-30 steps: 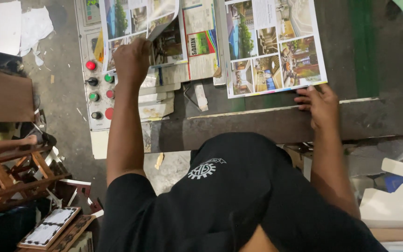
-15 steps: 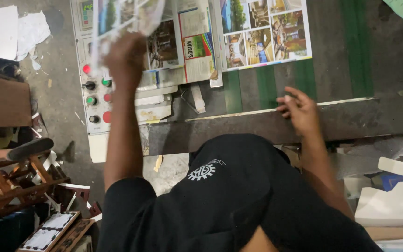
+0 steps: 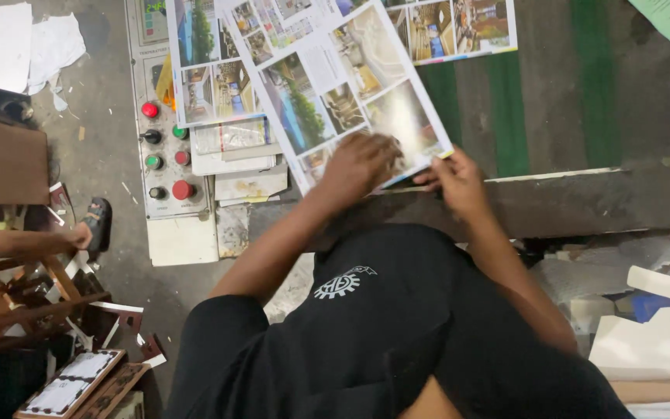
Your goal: The person sorts through a stack of printed sheets featuring images of buildings. They pick up sheets from a pile on a table, flip through them, and place them back down, repeating this process throughout the video.
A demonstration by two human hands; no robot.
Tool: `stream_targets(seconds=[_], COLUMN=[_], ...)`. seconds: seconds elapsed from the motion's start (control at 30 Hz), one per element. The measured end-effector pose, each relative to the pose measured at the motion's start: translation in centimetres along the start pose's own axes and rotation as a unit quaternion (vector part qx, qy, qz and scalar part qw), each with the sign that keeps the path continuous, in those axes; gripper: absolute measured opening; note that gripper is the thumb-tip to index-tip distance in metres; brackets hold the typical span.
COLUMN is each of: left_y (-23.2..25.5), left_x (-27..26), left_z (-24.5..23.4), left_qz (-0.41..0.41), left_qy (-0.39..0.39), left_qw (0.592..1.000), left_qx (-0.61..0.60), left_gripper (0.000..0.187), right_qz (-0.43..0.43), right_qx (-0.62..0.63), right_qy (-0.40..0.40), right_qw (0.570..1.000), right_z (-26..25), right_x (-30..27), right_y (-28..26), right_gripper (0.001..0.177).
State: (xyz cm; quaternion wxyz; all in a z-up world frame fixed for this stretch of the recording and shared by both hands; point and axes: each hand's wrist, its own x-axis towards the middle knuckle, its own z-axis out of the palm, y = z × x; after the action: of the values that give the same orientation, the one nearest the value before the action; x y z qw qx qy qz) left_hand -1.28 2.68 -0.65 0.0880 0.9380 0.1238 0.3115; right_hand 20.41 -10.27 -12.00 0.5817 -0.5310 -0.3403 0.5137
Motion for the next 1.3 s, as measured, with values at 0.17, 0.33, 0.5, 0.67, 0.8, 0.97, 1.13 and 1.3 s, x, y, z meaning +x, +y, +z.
stream_targets(seconds=[0.17,0.33,0.5,0.67,0.8,0.97,1.13,1.3], left_y=[-8.6,-16.1,-17.9,-18.3,-19.3,-16.1,-10.9,-8.6], left_x=[-2.3,-6.4,-7.0,-6.9,-7.2,-4.5,-2.1,-2.0], left_z=[-3.0,-5.3,-8.2,-9.3,-10.7,-12.9,-12.9,-11.1], left_qz=[-0.119,-0.214,-0.270,-0.247,-0.274,-0.223,-0.122,-0.143], left_qy=[-0.033,-0.026,-0.129,-0.136,-0.101,0.025,0.094,0.057], left_qw=[0.992,0.972,0.940,0.948,0.956,0.960,0.965,0.972], left_qx=[0.024,0.088,0.163,0.148,0.022,0.167,0.213,0.180], left_gripper=[0.005,0.005,0.065,0.050,0.020,0.010,0.007,0.012], right_qz=[0.019,0.012,0.002,0.013,0.029,0.040,0.049,0.030], right_qx=[0.033,0.043,0.067,0.069,0.062,0.050,0.061,0.014], right_qy=[0.097,0.179,0.227,0.260,0.283,0.267,0.242,0.214], right_qw=[0.995,0.983,0.972,0.963,0.957,0.961,0.967,0.976], right_z=[-3.1,-8.2,-11.8,-14.5,-15.4,-13.9,-12.0,-11.2], right_x=[-3.2,-6.3,-8.7,-11.1,-11.8,-11.4,-9.3,-4.6], right_y=[-1.6,-0.8,-0.7,-0.5,0.4,-0.2,-0.5,-0.8], right_gripper=[0.023,0.018,0.018,0.014,0.012,0.012,0.015,0.015])
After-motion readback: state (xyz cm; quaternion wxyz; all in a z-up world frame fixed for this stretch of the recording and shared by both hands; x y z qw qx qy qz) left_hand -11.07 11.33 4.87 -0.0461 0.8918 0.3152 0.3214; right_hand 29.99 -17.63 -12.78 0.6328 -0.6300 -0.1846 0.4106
